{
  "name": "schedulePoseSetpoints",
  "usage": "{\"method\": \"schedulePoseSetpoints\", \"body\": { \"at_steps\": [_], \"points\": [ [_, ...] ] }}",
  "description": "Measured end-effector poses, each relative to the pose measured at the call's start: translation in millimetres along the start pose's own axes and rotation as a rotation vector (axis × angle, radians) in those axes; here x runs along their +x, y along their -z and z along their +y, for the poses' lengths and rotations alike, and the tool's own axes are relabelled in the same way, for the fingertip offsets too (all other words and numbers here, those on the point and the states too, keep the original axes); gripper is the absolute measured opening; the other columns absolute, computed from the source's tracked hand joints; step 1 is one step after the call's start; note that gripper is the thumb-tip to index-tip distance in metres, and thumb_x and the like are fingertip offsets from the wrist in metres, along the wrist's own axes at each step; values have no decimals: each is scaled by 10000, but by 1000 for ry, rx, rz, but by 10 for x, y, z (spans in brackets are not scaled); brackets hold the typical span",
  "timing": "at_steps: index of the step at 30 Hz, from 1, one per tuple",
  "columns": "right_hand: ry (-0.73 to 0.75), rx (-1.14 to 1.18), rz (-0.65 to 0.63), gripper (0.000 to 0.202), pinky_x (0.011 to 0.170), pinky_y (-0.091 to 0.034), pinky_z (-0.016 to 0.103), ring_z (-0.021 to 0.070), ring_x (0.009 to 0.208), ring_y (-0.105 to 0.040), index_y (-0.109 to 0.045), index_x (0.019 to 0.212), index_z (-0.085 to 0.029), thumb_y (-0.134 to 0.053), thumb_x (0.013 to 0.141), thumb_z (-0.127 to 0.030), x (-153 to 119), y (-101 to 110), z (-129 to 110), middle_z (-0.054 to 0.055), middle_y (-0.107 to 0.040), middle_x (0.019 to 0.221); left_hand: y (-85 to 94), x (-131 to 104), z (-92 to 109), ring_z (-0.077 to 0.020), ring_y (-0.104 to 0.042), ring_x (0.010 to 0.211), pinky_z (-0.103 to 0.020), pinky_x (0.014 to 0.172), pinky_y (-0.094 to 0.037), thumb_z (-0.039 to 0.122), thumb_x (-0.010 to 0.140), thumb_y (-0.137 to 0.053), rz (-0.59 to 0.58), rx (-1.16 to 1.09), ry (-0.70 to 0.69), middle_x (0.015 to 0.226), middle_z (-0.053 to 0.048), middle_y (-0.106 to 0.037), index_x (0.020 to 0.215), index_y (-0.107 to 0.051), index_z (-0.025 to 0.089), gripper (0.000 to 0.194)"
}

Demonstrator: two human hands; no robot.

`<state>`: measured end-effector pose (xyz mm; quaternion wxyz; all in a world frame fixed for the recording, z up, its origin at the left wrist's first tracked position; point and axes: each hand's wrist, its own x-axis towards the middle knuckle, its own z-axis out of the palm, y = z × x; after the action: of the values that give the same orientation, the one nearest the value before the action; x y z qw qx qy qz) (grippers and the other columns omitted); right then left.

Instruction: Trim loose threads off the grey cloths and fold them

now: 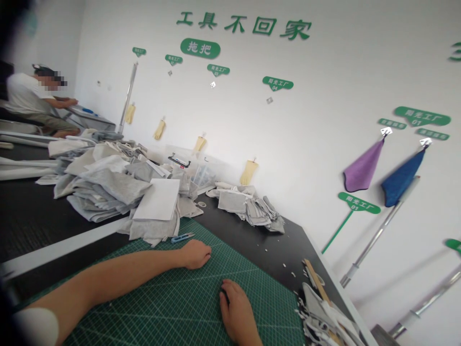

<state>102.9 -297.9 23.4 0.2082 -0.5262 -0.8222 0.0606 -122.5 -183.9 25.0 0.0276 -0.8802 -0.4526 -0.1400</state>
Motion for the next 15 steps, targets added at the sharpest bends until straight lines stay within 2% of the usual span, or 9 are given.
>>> {"method": "schedulePoseSetpoints", "body": {
  "at_steps": [15],
  "points": [
    [12, -19, -1, 350, 1018, -381, 348, 200, 1143, -537, -646, 1077, -183, -364, 910, -307, -5, 14, -49, 91, -597, 1210, 46, -33, 20, -278, -658, 861, -409, 749, -499, 392, 883, -348, 4, 3, 6, 904, -147, -692, 951, -658, 174, 385]
  ]
}}
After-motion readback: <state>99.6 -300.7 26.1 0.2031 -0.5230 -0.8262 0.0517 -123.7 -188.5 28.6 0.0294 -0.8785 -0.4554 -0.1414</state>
